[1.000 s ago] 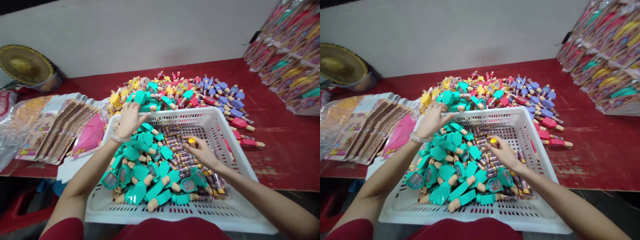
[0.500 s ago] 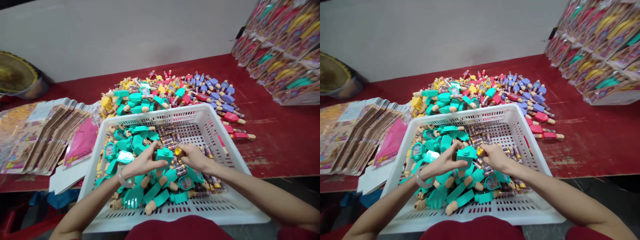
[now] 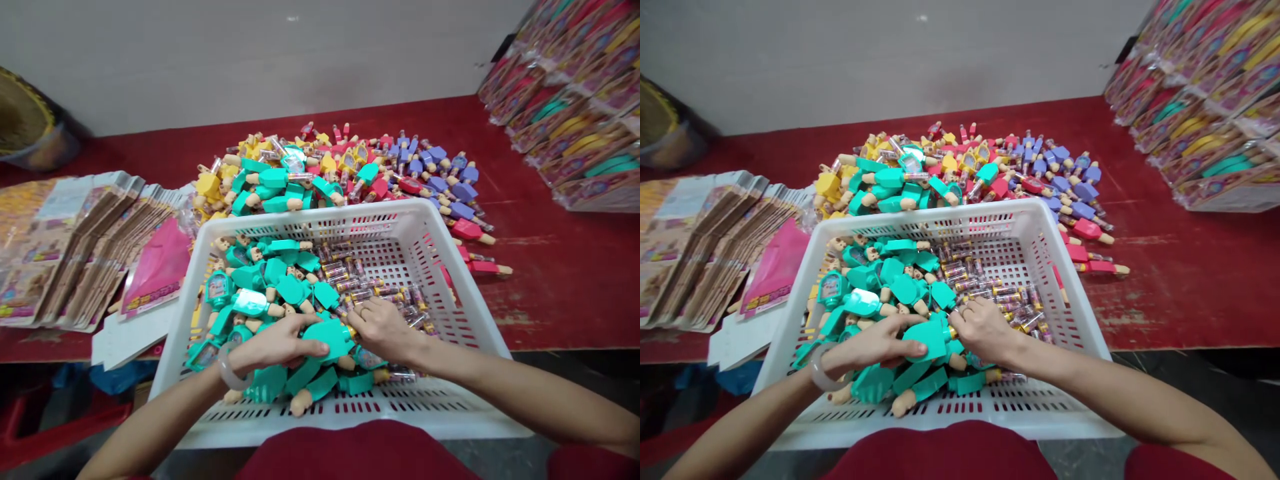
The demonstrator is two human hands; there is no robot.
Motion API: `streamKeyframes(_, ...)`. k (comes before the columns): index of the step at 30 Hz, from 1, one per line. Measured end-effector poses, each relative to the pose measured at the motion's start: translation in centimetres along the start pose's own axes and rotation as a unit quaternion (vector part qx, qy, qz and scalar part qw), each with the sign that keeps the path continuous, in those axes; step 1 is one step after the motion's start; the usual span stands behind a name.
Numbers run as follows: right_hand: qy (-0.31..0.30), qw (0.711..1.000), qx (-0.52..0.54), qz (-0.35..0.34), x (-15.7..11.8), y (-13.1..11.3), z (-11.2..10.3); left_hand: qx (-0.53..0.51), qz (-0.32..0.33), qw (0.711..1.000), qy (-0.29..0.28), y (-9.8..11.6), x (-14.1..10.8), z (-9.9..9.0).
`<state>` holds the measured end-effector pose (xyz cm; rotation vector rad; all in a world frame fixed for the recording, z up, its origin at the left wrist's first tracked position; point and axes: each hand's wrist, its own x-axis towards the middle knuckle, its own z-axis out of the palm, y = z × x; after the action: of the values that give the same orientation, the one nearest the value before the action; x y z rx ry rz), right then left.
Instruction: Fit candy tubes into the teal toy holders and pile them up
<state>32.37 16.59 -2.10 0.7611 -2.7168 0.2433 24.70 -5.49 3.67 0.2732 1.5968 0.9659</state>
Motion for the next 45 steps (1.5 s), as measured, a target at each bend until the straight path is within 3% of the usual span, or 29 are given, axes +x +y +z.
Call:
streamKeyframes(3,-0.023,1.0,-0.002,0.002,-0.1,-0.7,-0.6,-0.106,-0.04,0.988,-0.106,-0.7,0.9,-0.1)
streamKeyframes(5,-0.08,0.996,0.01,0.037,-0.1,-1.2,-1.0,-0.104,-0.041,0.983,-0.144,-1.1,1.2,0.1)
streamKeyframes(6,-0.122,0.99,0.026,0.064,-0.1,-1.4,-1.2,-0.061,-0.017,0.989,-0.133,-1.2,1.2,0.2)
streamKeyframes(8,-0.222,0.962,0.08,0.141,-0.1,-1.7,-1.1,0.107,0.091,0.989,-0.053,-1.4,1.0,0.6)
streamKeyframes(9,-0.27,0.936,0.125,0.188,0.0,-1.8,-1.0,0.217,0.159,0.963,0.001,-1.5,0.9,0.8)
streamKeyframes(10,-0.316,0.9,0.188,0.234,0.0,-1.8,-0.7,0.324,0.22,0.919,0.048,-1.5,0.9,0.9)
streamKeyframes(12,-0.39,0.799,0.348,0.297,0.3,-1.5,0.0,0.478,0.286,0.825,0.095,-1.6,0.8,0.7)
streamKeyframes(13,-0.41,0.749,0.422,0.305,0.4,-1.3,0.3,0.512,0.292,0.801,0.105,-1.6,0.9,0.3)
streamKeyframes(14,-0.415,0.715,0.476,0.3,0.6,-1.0,0.5,0.517,0.285,0.8,0.111,-1.6,1.0,-0.1)
streamKeyframes(15,-0.402,0.708,0.504,0.288,0.8,-0.7,0.5,0.494,0.268,0.819,0.112,-1.6,1.1,-0.7)
streamKeyframes(16,-0.37,0.729,0.507,0.273,1.0,-0.3,0.4,0.451,0.243,0.853,0.102,-1.6,1.1,-1.2)
streamKeyframes(19,-0.218,0.856,0.421,0.208,1.3,0.7,-0.7,0.28,0.155,0.947,0.035,-1.5,1.2,-2.6)
streamKeyframes(21,-0.147,0.899,0.376,0.172,1.2,1.1,-1.4,0.225,0.15,0.963,0.016,-1.4,1.2,-2.9)
streamKeyframes(22,-0.135,0.897,0.383,0.175,1.1,1.2,-1.6,0.229,0.169,0.958,0.03,-1.4,1.2,-2.8)
streamKeyframes(23,-0.143,0.877,0.416,0.194,1.0,1.2,-1.6,0.254,0.199,0.945,0.057,-1.5,1.3,-2.6)
streamKeyframes(24,-0.165,0.836,0.471,0.228,0.9,1.3,-1.5,0.296,0.237,0.921,0.088,-1.6,1.3,-2.4)
streamKeyframes(25,-0.193,0.775,0.538,0.269,0.8,1.2,-1.3,0.345,0.277,0.889,0.118,-1.8,1.4,-2.3)
streamKeyframes(28,-0.247,0.556,0.704,0.366,0.7,1.0,-0.2,0.474,0.362,0.783,0.176,-2.7,1.9,-2.0)
streamKeyframes(29,-0.257,0.507,0.729,0.381,0.8,0.9,0.1,0.496,0.371,0.763,0.183,-3.0,2.1,-2.1)
streamKeyframes(30,-0.272,0.478,0.74,0.388,0.8,0.8,0.4,0.505,0.371,0.757,0.186,-3.2,2.2,-2.1)
streamKeyframes(31,-0.293,0.468,0.737,0.39,0.9,0.9,0.6,0.503,0.36,0.763,0.184,-3.4,2.3,-2.2)
streamKeyframes(32,-0.314,0.479,0.72,0.391,1.1,1.0,0.6,0.491,0.341,0.782,0.176,-3.4,2.3,-2.3)
streamKeyframes(33,-0.324,0.518,0.689,0.39,1.2,1.4,0.5,0.47,0.314,0.809,0.16,-3.3,2.2,-2.5)
streamKeyframes(35,-0.284,0.665,0.57,0.389,1.5,2.6,-0.1,0.418,0.242,0.866,0.128,-2.7,1.7,-3.0)
streamKeyframes(37,-0.192,0.82,0.381,0.382,1.8,4.6,-1.0,0.366,0.179,0.903,0.133,-1.2,0.8,-4.2)
streamKeyframes(38,-0.164,0.863,0.286,0.383,1.8,5.6,-1.4,0.334,0.162,0.915,0.158,-0.3,0.3,-5.0)
streamKeyframes(40,-0.18,0.888,0.164,0.391,1.8,7.4,-1.8,0.252,0.166,0.928,0.221,2.0,-0.6,-6.7)
streamKeyframes(42,-0.251,0.883,0.1,0.383,1.6,8.3,-1.4,0.193,0.21,0.917,0.281,4.0,-1.0,-8.2)
streamKeyframes(45,-0.333,0.869,0.062,0.361,1.1,8.5,0.4,0.288,0.28,0.826,0.396,5.0,-0.2,-8.9)
